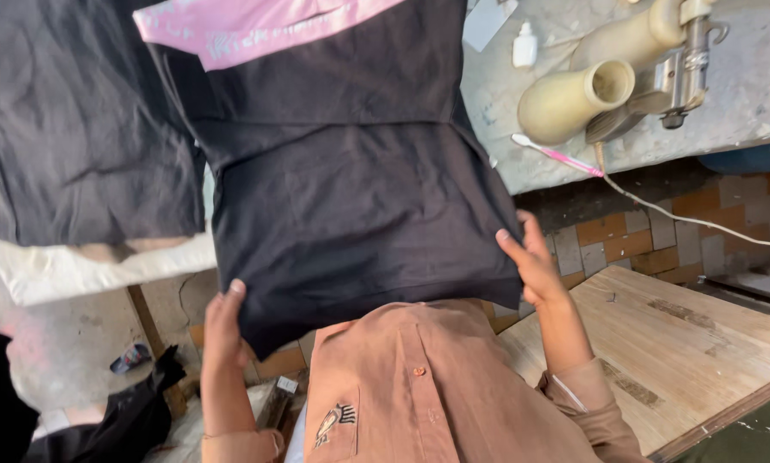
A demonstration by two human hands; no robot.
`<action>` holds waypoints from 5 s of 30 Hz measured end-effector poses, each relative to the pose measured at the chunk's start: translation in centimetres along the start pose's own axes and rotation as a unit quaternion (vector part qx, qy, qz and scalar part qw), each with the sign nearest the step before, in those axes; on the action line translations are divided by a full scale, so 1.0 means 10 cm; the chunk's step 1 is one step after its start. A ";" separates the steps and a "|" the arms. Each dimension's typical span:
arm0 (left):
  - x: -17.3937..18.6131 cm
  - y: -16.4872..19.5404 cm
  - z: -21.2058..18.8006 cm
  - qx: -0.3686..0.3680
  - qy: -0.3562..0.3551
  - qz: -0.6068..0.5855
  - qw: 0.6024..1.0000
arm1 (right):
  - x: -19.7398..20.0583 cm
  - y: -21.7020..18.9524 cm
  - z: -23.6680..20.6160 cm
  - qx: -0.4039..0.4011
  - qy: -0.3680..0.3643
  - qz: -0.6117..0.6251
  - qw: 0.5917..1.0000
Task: The person folds a blue hoodie on a padded work table, smoothing it flat and turning it over, then sets it aside. They next fold a pair of black shorts, then a black t-shirt, smoothing each garment and attaching a small white tag or label to the folded shirt.
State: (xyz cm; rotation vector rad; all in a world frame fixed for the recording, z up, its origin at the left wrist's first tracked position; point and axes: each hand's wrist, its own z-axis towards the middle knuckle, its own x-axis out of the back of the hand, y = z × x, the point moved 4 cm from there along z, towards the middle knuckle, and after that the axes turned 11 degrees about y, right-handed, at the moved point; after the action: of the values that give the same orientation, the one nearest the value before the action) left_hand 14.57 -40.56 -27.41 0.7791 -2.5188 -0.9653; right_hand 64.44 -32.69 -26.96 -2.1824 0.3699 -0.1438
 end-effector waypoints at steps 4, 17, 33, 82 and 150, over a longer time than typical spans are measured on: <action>0.11 0.28 -0.02 -0.043 -0.048 -0.075 0.995 | 0.05 -0.22 0.00 0.095 -0.020 0.034 0.995; -0.17 -0.25 -0.48 -0.187 0.059 0.548 0.813 | -0.70 -0.73 0.21 0.501 0.214 -0.351 0.762; 0.02 -0.54 -0.32 -0.208 0.035 0.559 0.802 | 0.81 -0.15 0.17 0.303 0.454 -0.260 0.797; -1.86 1.48 0.62 -0.245 -0.046 0.248 0.936 | -1.79 -0.27 0.81 0.047 -0.044 -0.074 0.995; -0.28 -0.07 0.97 -0.014 -0.013 0.163 0.986 | -0.76 0.09 0.80 0.060 0.027 -0.215 0.974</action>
State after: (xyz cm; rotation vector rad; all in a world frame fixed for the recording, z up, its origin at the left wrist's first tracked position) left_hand 12.45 -34.37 -35.10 0.3318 -2.5411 -0.8968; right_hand 58.91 -24.64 -32.28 -2.1121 -0.0860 -0.4544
